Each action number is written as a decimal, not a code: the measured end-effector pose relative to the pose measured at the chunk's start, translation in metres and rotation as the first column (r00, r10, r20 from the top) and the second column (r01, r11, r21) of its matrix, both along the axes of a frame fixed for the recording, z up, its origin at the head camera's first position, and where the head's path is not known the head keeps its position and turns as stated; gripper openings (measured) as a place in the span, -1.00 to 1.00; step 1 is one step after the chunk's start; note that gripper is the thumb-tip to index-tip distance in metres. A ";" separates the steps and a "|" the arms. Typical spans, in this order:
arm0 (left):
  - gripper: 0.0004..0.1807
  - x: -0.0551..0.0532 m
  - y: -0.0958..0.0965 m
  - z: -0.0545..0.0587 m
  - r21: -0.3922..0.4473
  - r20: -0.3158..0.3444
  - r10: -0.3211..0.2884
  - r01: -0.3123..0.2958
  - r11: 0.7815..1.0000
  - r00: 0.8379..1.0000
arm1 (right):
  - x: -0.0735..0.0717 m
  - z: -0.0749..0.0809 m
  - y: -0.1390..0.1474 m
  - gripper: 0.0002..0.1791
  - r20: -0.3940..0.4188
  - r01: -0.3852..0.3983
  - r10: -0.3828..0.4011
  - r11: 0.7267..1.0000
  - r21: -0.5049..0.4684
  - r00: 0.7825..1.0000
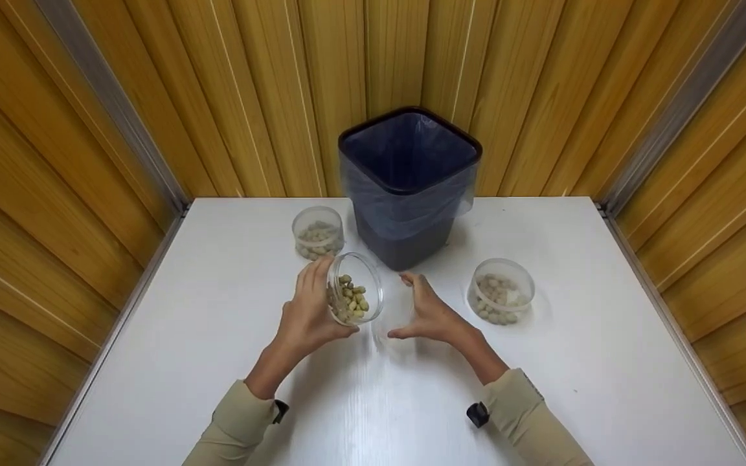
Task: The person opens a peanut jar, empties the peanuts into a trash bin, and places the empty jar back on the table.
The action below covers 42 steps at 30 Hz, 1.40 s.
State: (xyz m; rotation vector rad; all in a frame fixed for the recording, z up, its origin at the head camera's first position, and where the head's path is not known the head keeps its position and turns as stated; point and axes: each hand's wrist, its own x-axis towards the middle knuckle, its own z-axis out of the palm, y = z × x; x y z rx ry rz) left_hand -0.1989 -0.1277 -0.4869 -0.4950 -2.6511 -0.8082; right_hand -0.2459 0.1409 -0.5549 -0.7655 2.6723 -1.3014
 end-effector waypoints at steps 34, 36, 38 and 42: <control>0.45 -0.003 0.003 -0.003 0.038 0.008 -0.013 0.013 0.999 1.000 | 0.004 0.003 0.012 0.17 0.069 -0.101 0.083 0.943 0.318 0.994; 0.45 -0.003 0.002 -0.004 0.042 0.003 -0.017 0.017 0.999 1.000 | 0.000 0.012 0.016 0.04 0.044 -0.103 0.094 0.951 0.290 0.995; 0.45 -0.002 0.002 -0.005 0.043 -0.003 -0.022 0.022 0.999 1.000 | -0.004 0.024 0.019 -0.09 0.000 -0.089 0.092 0.961 0.261 0.996; 0.45 -0.002 0.002 -0.006 0.047 -0.007 -0.025 0.025 0.999 1.000 | -0.013 0.049 0.024 -0.27 -0.081 -0.024 0.042 0.977 0.213 0.996</control>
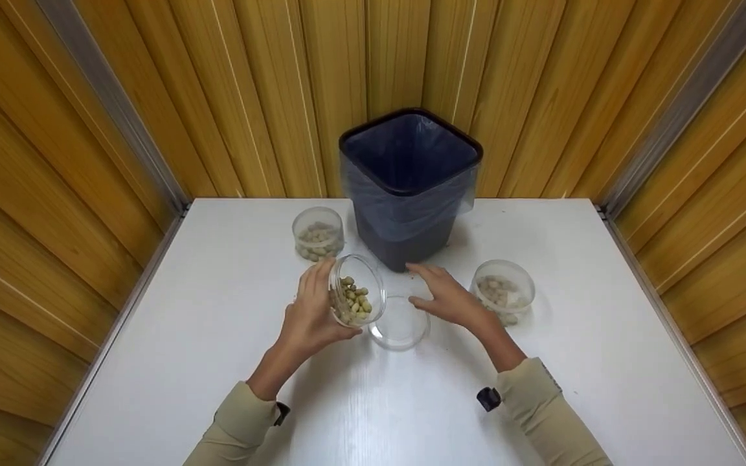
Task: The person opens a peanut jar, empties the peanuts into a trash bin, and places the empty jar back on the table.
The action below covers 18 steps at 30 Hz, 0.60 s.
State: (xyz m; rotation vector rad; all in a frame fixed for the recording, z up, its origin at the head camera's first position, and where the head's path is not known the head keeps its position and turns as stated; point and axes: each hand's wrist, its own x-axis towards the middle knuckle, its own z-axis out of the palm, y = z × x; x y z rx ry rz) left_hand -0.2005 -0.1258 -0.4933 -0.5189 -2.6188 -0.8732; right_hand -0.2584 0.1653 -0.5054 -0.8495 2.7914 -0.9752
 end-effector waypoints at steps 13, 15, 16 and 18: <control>0.43 0.001 0.008 -0.002 -0.007 -0.009 -0.032 0.032 0.999 0.999 | -0.040 0.074 0.038 -0.57 0.054 0.371 -0.383 0.837 -0.401 0.922; 0.43 0.000 0.009 -0.001 -0.010 -0.017 -0.040 0.040 0.999 0.999 | -0.050 0.085 0.046 -0.53 0.083 0.441 -0.451 0.791 -0.423 0.889; 0.43 -0.001 0.010 0.000 -0.008 -0.021 -0.045 0.045 0.999 0.999 | -0.055 0.090 0.050 -0.50 0.101 0.470 -0.477 0.770 -0.432 0.873; 0.43 -0.002 0.011 0.001 -0.007 -0.035 -0.053 0.053 0.999 0.998 | -0.066 0.100 0.056 -0.45 0.144 0.522 -0.516 0.731 -0.440 0.845</control>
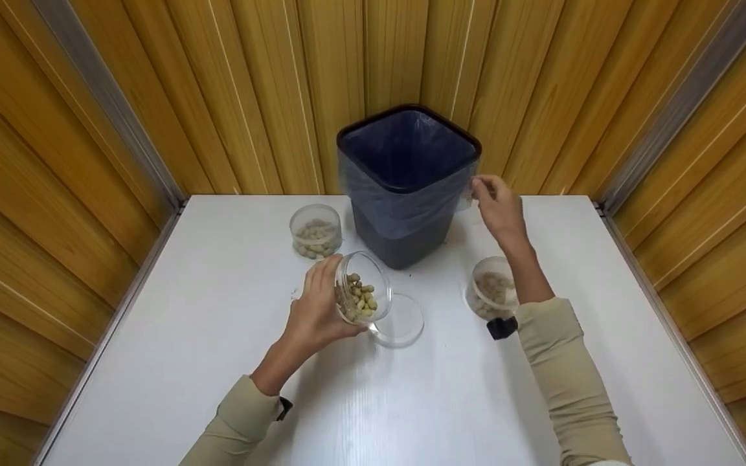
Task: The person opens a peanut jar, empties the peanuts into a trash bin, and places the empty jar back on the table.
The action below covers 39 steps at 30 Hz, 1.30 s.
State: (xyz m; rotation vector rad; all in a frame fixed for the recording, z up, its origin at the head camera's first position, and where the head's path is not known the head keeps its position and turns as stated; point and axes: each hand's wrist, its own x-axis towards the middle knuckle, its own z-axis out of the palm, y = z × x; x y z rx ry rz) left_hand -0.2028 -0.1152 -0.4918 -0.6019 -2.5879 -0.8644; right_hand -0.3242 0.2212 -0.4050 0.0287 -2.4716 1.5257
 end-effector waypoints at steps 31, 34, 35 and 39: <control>0.42 -0.010 -0.007 0.021 0.078 0.019 -0.024 0.023 0.997 1.000 | -0.053 0.026 -0.004 -0.23 0.262 -0.048 0.226 0.835 -0.548 0.938; 0.42 -0.012 -0.009 0.026 0.075 0.008 -0.028 0.028 0.997 1.000 | -0.053 0.027 -0.005 -0.26 0.260 -0.041 0.233 0.812 -0.582 0.937; 0.42 -0.012 -0.010 0.028 0.072 0.004 -0.029 0.029 0.997 1.000 | -0.053 0.027 -0.006 -0.27 0.258 -0.039 0.236 0.805 -0.592 0.937; 0.45 -0.015 -0.014 0.037 0.048 -0.008 -0.033 0.034 0.998 0.999 | -0.054 0.027 -0.007 -0.28 0.246 -0.039 0.248 0.775 -0.631 0.937</control>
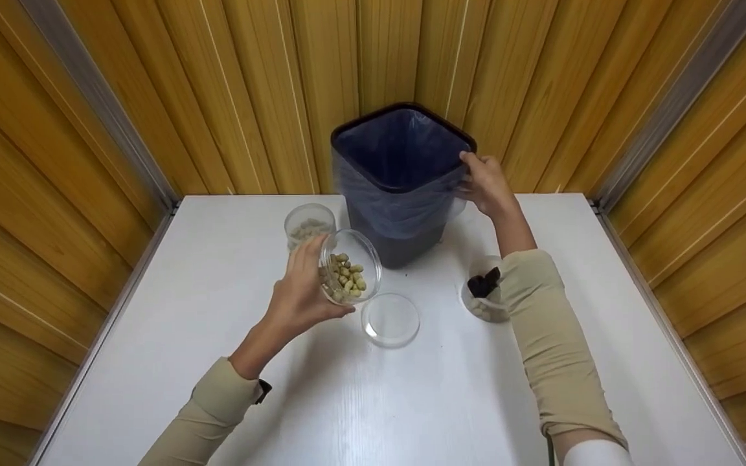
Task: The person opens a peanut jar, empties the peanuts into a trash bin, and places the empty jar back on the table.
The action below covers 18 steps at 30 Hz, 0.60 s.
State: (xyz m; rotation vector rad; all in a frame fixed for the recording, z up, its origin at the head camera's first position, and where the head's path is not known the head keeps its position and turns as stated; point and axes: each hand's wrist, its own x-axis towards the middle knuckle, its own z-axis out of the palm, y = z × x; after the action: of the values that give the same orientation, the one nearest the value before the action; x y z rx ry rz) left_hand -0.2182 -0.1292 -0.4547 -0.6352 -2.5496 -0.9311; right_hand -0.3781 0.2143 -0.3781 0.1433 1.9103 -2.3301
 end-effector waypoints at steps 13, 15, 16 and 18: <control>0.39 -0.033 -0.006 0.069 -0.004 0.068 -0.058 0.058 0.998 0.996 | 0.001 -0.002 -0.006 -0.25 -0.025 0.028 -0.028 0.999 0.015 0.999; 0.38 -0.041 -0.004 0.084 -0.007 0.053 -0.056 0.057 0.998 0.997 | 0.002 -0.002 -0.008 -0.30 -0.030 0.035 -0.035 0.999 0.019 0.999; 0.38 -0.046 -0.003 0.091 -0.012 0.041 -0.054 0.054 0.998 0.998 | 0.002 -0.002 -0.008 -0.30 -0.028 0.042 -0.041 0.999 0.021 0.999; 0.39 -0.055 -0.001 0.105 -0.019 0.023 -0.048 0.049 0.999 0.999 | 0.003 -0.002 -0.009 -0.29 -0.020 0.051 -0.051 0.998 0.021 0.999</control>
State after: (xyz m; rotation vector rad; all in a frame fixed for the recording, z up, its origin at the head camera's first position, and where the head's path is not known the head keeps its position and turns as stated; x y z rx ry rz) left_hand -0.2730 -0.1297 -0.3501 -0.6992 -2.5763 -0.9353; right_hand -0.3747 0.2049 -0.3804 0.1742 1.9645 -2.3519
